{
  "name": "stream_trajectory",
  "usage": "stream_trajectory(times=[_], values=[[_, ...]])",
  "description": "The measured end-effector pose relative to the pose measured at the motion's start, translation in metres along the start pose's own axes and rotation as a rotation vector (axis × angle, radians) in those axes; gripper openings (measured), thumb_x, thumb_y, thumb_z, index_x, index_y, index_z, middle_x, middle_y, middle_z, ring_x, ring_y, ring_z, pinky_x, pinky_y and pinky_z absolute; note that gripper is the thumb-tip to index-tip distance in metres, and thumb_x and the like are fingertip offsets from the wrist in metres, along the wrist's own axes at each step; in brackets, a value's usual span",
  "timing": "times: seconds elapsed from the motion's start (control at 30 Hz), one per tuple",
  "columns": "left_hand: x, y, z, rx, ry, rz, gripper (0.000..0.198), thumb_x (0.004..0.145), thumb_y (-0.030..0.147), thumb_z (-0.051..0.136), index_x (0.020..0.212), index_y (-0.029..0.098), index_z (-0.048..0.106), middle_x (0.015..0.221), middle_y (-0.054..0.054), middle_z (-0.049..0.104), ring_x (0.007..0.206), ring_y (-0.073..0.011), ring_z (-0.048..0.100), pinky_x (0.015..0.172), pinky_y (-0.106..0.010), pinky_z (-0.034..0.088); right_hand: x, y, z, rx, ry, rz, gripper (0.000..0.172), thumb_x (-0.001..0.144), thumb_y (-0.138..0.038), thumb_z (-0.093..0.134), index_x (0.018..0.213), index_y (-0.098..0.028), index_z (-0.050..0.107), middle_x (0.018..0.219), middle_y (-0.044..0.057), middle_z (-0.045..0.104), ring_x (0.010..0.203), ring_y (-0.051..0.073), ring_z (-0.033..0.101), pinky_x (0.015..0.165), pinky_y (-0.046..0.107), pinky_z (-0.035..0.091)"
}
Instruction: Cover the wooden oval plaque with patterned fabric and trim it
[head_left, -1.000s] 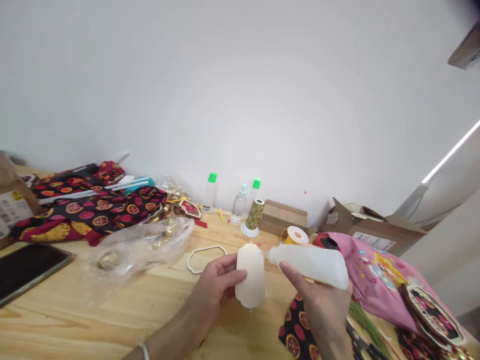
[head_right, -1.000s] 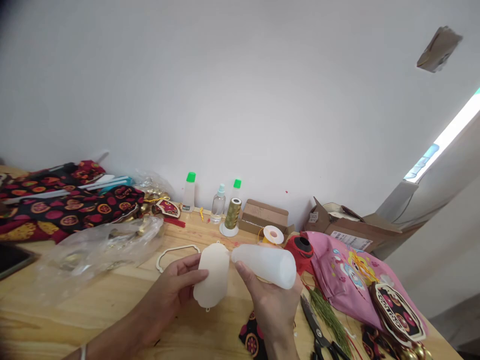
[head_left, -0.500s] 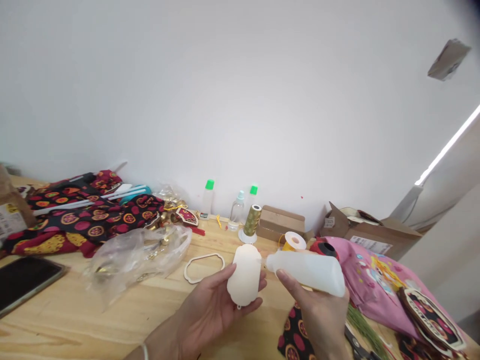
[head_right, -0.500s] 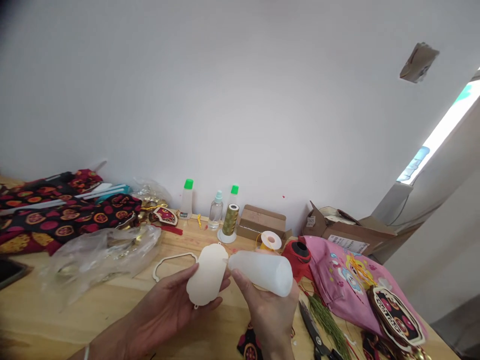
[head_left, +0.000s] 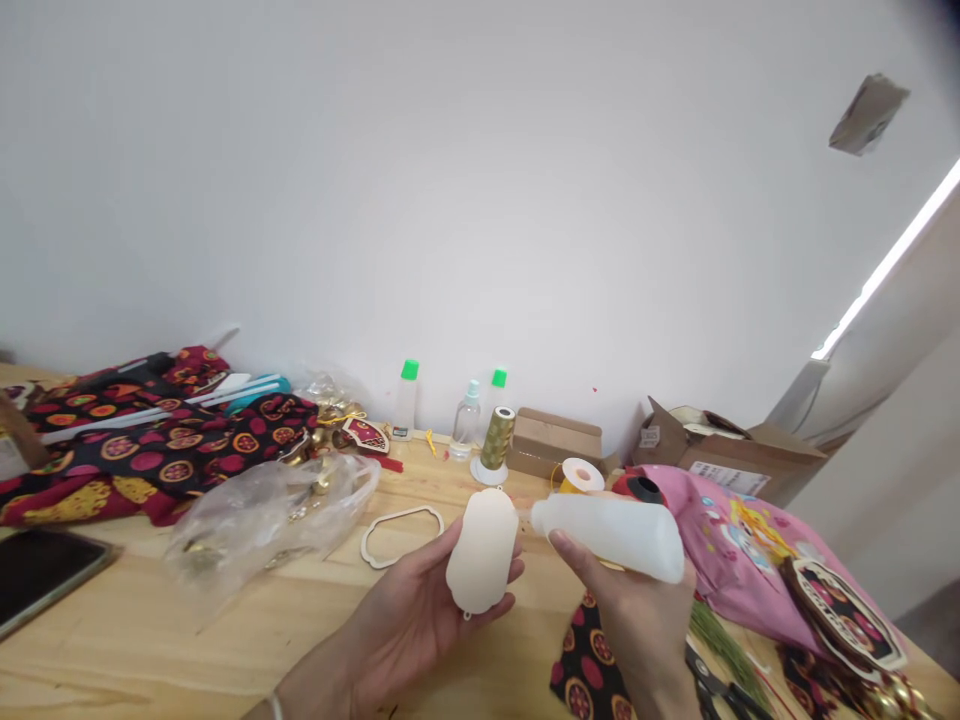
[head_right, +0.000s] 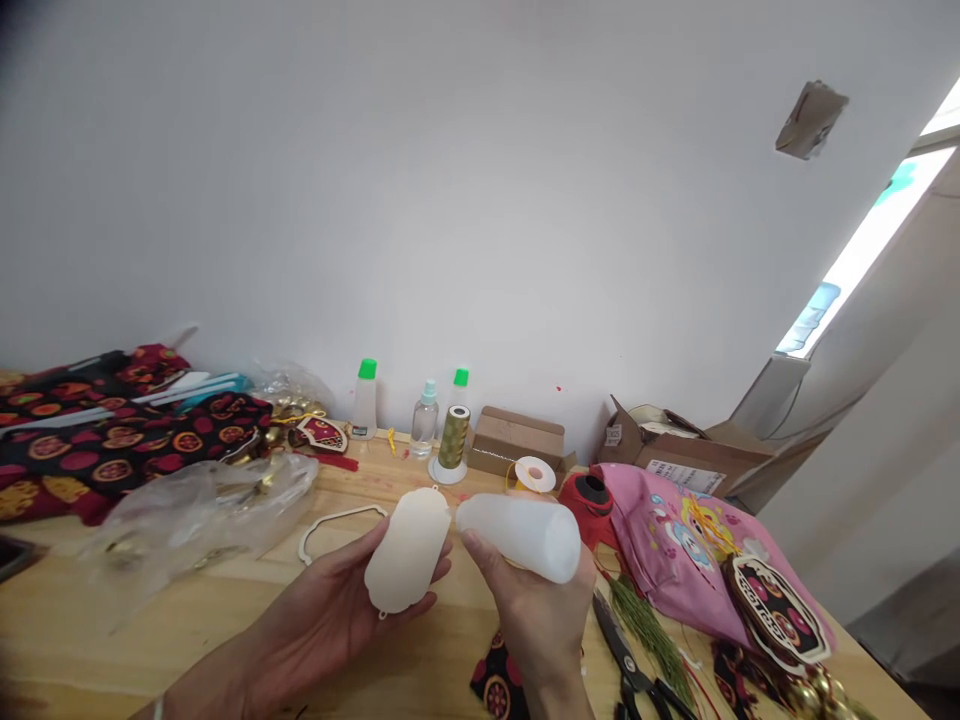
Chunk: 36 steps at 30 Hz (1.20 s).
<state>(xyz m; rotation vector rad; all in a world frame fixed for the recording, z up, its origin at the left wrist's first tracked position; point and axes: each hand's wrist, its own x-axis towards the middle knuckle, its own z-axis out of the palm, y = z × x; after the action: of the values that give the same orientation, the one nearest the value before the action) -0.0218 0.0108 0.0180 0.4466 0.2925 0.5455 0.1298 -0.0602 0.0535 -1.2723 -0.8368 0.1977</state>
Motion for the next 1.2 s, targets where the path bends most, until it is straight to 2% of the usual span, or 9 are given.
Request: stream_trajectory(times=[0.23,0.37,0.5,0.7,0.83,0.93,1.03,1.2], values=[[0.0,0.0,-0.001,0.042,-0.005,0.043,0.042,0.082,0.028,0.043,0.119,0.008,0.041,0.107,-0.017,0.06,0.098,-0.0275,0.056,0.083,-0.04,0.043,0.0,-0.005,-0.001,-0.051,-0.131,-0.045,0.021,0.05,-0.025,0.076,0.065,-0.015,0.065,0.064,0.006,0.07,0.054,0.022,0.065,0.049,0.029,0.055],[0.0,0.0,-0.002,0.054,0.021,0.021,0.042,0.081,0.029,0.044,0.117,0.007,0.044,0.106,-0.018,0.06,0.099,-0.0288,0.055,0.082,-0.04,0.043,0.0,-0.004,0.0,-0.039,-0.074,-0.037,0.025,0.049,-0.027,0.076,0.067,-0.014,0.065,0.065,0.007,0.07,0.057,0.023,0.065,0.051,0.03,0.055],[-0.001,0.002,-0.001,0.063,0.039,0.059,0.04,0.081,0.029,0.045,0.116,0.01,0.046,0.106,-0.016,0.061,0.097,-0.0273,0.056,0.08,-0.04,0.044,-0.003,-0.007,0.004,0.005,-0.109,0.016,0.028,0.046,-0.028,0.077,0.068,-0.015,0.065,0.062,0.004,0.07,0.053,0.021,0.064,0.049,0.028,0.054],[0.0,0.005,0.0,0.056,0.05,0.056,0.04,0.081,0.029,0.046,0.117,0.01,0.045,0.105,-0.015,0.061,0.1,-0.0279,0.055,0.078,-0.039,0.046,-0.005,-0.01,0.005,0.001,-0.027,0.013,0.031,0.044,-0.028,0.077,0.069,-0.015,0.065,0.064,0.004,0.069,0.055,0.021,0.063,0.051,0.029,0.053],[-0.001,0.006,-0.001,0.049,0.044,0.064,0.04,0.081,0.028,0.046,0.117,0.01,0.044,0.105,-0.015,0.062,0.098,-0.0269,0.056,0.076,-0.038,0.047,-0.007,-0.011,0.004,-0.03,-0.099,0.036,0.029,0.043,-0.031,0.078,0.065,-0.017,0.064,0.058,0.003,0.068,0.05,0.021,0.062,0.047,0.028,0.052],[-0.002,0.005,-0.002,0.041,0.042,0.053,0.041,0.081,0.029,0.046,0.117,0.011,0.043,0.103,-0.015,0.063,0.097,-0.0271,0.057,0.075,-0.038,0.047,-0.007,-0.011,0.004,-0.04,-0.082,0.01,0.027,0.043,-0.031,0.078,0.061,-0.017,0.063,0.059,0.003,0.068,0.052,0.021,0.062,0.048,0.028,0.052],[-0.002,0.005,-0.002,0.044,0.048,0.039,0.041,0.08,0.03,0.046,0.117,0.01,0.044,0.103,-0.015,0.062,0.098,-0.0279,0.056,0.075,-0.038,0.047,-0.007,-0.011,0.004,-0.036,-0.056,0.001,0.028,0.044,-0.029,0.078,0.065,-0.017,0.064,0.062,0.003,0.069,0.053,0.02,0.062,0.049,0.028,0.052],[-0.002,0.005,-0.002,0.043,0.05,0.06,0.039,0.08,0.029,0.046,0.114,0.011,0.047,0.101,-0.014,0.063,0.097,-0.027,0.057,0.076,-0.037,0.047,-0.008,-0.01,0.004,-0.032,-0.118,-0.005,0.03,0.044,-0.028,0.078,0.069,-0.017,0.066,0.061,0.003,0.069,0.051,0.019,0.062,0.047,0.026,0.051]])
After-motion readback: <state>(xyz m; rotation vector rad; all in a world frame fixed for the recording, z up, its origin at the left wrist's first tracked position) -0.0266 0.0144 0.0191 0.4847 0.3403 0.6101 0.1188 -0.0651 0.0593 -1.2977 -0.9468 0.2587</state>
